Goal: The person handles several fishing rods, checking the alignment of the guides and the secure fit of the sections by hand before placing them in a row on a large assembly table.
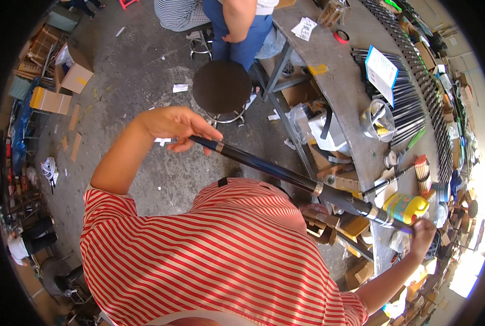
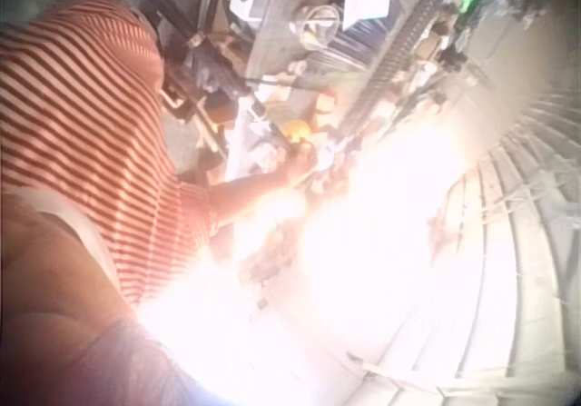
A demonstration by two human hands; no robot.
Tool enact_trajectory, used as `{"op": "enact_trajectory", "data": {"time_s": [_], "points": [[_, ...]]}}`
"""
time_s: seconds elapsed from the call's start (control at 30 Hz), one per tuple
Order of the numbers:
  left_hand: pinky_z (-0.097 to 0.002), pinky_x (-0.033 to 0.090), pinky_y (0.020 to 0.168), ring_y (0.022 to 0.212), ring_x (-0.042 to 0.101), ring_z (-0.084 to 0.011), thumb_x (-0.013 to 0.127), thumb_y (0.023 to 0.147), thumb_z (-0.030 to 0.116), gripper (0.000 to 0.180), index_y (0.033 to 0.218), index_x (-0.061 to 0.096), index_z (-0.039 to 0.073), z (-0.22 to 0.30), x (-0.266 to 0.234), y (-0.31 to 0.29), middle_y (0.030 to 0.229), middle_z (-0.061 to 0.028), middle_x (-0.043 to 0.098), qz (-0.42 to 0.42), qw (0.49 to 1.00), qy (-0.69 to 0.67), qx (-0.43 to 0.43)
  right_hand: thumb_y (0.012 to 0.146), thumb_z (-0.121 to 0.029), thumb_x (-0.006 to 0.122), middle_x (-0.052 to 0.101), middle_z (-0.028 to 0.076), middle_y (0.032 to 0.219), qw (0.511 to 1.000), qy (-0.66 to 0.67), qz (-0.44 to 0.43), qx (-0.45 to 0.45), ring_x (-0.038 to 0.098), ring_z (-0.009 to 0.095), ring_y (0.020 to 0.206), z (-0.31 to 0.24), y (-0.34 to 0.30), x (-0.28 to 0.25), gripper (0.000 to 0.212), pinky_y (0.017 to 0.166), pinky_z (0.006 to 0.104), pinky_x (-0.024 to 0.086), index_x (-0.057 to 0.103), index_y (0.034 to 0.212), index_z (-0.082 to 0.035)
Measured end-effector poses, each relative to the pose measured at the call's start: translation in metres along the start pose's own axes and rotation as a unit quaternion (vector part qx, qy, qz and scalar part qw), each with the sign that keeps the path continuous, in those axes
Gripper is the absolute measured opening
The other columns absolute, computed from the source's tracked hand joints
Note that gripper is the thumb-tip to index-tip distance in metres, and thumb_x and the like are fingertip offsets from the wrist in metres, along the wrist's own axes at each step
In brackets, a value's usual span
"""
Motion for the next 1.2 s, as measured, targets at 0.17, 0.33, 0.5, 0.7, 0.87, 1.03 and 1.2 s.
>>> {"op": "enact_trajectory", "data": {"time_s": [0.17, 0.33, 0.5, 0.7, 0.87, 1.03, 1.2], "points": [[-0.0151, 0.023, 0.038, 0.046, 0.033, -0.0014, 0.051, 0.087, 0.023, 0.035, 0.107, 0.052, -0.005, -0.043, 0.043, 0.059, 0.074, -0.0038, 0.05, -0.039, 0.995, -0.058, -0.067, 0.082, -0.025, 0.055, 0.051, 0.002, 0.064, 0.981, -0.079, 0.169, -0.047, 0.044, 0.01, 0.053, -0.066, 0.067, -0.066, 0.022, 0.049, 0.0241, 0.033, 0.055, 0.079, -0.003], [-0.0161, 0.021, 0.039, 0.046, 0.028, -0.0024, 0.051, 0.087, 0.027, 0.037, 0.102, 0.051, -0.007, -0.026, 0.092, 0.132, 0.065, 0.0003, 0.041, -0.099, 0.975, -0.179, 0.083, 0.08, -0.021, 0.057, 0.055, 0.005, 0.068, 0.97, -0.115, 0.138, -0.163, 0.048, 0.014, 0.056, -0.171, 0.067, 0.0, 0.017, 0.052, 0.0271, 0.038, 0.057, 0.083, -0.004], [-0.0176, 0.02, 0.039, 0.042, 0.025, -0.0022, 0.044, 0.09, 0.021, 0.032, 0.108, 0.049, -0.004, -0.003, 0.12, 0.17, 0.057, 0.0034, 0.035, -0.094, 0.964, -0.188, 0.164, 0.078, -0.016, 0.059, 0.058, 0.009, 0.071, 0.964, 0.02, -0.199, -0.176, 0.053, 0.019, 0.058, -0.206, 0.013, 0.208, 0.015, 0.054, 0.0302, 0.042, 0.058, 0.087, -0.005], [-0.0196, 0.02, 0.038, 0.04, 0.024, -0.0042, 0.041, 0.089, 0.039, 0.039, 0.092, 0.05, 0.001, -0.016, 0.134, 0.194, 0.05, 0.0034, 0.03, 0.035, 0.972, -0.118, 0.2, 0.073, -0.005, 0.065, 0.062, 0.009, 0.083, 0.925, 0.263, -0.191, -0.197, 0.058, 0.016, 0.072, -0.189, -0.015, 0.248, 0.02, 0.066, 0.0278, 0.047, 0.056, 0.09, 0.0], [-0.0204, 0.022, 0.04, 0.043, 0.027, -0.0043, 0.042, 0.087, 0.045, 0.045, 0.074, 0.047, 0.003, -0.026, 0.133, 0.199, 0.05, 0.0035, 0.033, 0.064, 0.976, -0.025, 0.207, 0.073, -0.003, 0.067, 0.063, 0.008, 0.085, 0.875, 0.42, -0.238, -0.041, 0.06, 0.013, 0.076, -0.166, -0.005, 0.24, 0.02, 0.068, 0.0259, 0.048, 0.056, 0.089, 0.001], [-0.0214, 0.026, 0.042, 0.044, 0.034, -0.0059, 0.04, 0.086, 0.022, 0.027, 0.065, 0.047, 0.006, -0.077, 0.082, 0.148, 0.05, 0.0045, 0.039, 0.176, 0.972, 0.149, 0.039, 0.076, -0.01, 0.065, 0.063, 0.013, 0.08, 0.934, 0.344, 0.058, -0.074, 0.062, 0.017, 0.077, -0.137, 0.056, 0.145, 0.026, 0.071, 0.0291, 0.05, 0.052, 0.093, 0.005], [-0.0211, 0.025, 0.041, 0.043, 0.031, -0.0047, 0.045, 0.087, 0.028, 0.031, 0.068, 0.05, 0.005, -0.111, 0.065, 0.032, 0.05, 0.0046, 0.038, 0.272, 0.947, 0.168, -0.037, 0.083, -0.013, 0.056, 0.06, 0.014, 0.08, 0.89, 0.453, 0.044, -0.009, 0.061, 0.022, 0.074, -0.094, 0.125, 0.093, 0.024, 0.071, 0.0325, 0.051, 0.05, 0.093, 0.008]]}}
Point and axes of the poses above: each hand's wrist, its own y-axis towards the middle knuckle, its own x-axis out of the palm, z = x × y, the point moved 6 cm from there along y, towards the middle knuckle
